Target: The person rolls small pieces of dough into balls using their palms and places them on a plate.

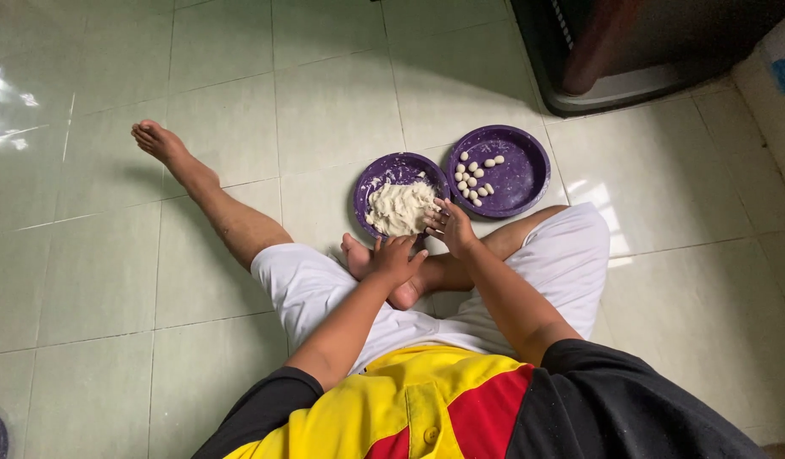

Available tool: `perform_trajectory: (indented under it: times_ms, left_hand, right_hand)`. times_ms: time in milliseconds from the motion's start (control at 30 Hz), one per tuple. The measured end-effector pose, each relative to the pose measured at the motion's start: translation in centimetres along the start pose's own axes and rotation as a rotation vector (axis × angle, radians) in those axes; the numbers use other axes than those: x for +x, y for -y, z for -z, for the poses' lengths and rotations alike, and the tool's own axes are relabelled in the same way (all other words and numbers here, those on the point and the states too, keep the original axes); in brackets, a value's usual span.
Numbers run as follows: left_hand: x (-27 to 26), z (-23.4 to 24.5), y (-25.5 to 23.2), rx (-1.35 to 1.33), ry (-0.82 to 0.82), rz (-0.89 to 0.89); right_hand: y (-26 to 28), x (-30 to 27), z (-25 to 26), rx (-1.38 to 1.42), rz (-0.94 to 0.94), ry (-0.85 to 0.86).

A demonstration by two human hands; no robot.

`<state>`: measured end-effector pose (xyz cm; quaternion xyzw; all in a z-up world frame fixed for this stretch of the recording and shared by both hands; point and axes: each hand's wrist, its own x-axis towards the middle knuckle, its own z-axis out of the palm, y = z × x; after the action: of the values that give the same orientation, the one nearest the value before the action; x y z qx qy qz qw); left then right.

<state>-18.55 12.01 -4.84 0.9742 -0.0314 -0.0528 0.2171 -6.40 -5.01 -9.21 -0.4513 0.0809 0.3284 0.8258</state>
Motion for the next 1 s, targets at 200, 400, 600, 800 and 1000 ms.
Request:
perform_trajectory:
  times_ms: [200,400,600,800,1000]
  left_hand:
    - [2.2,-1.4,0.5,-0.018,0.206,0.12]
    - [0.0,-1.5,0.5,-0.181,-0.026,0.036]
    - [-1.3,-0.3,-0.7,-0.254,-0.002,-0.065]
    - [-1.1,0.1,-0.3,-0.184,-0.051,-0.148]
    - [0.1,0.1,0.9,-0.415,0.162,0.186]
  right_hand:
    - [0.7,0.8,-0.1,0.042,0.03,-0.025]
    - [0.9,-0.2,-1.4,0.049,0.049,-0.003]
    - [0.1,1.3,0.5,0.035,0.053,-0.015]
    - [-0.2,1.2,-0.7,-0.094,0.071,-0.137]
    - [0.4,0.5,-0.7,-0.087,0.034,-0.216]
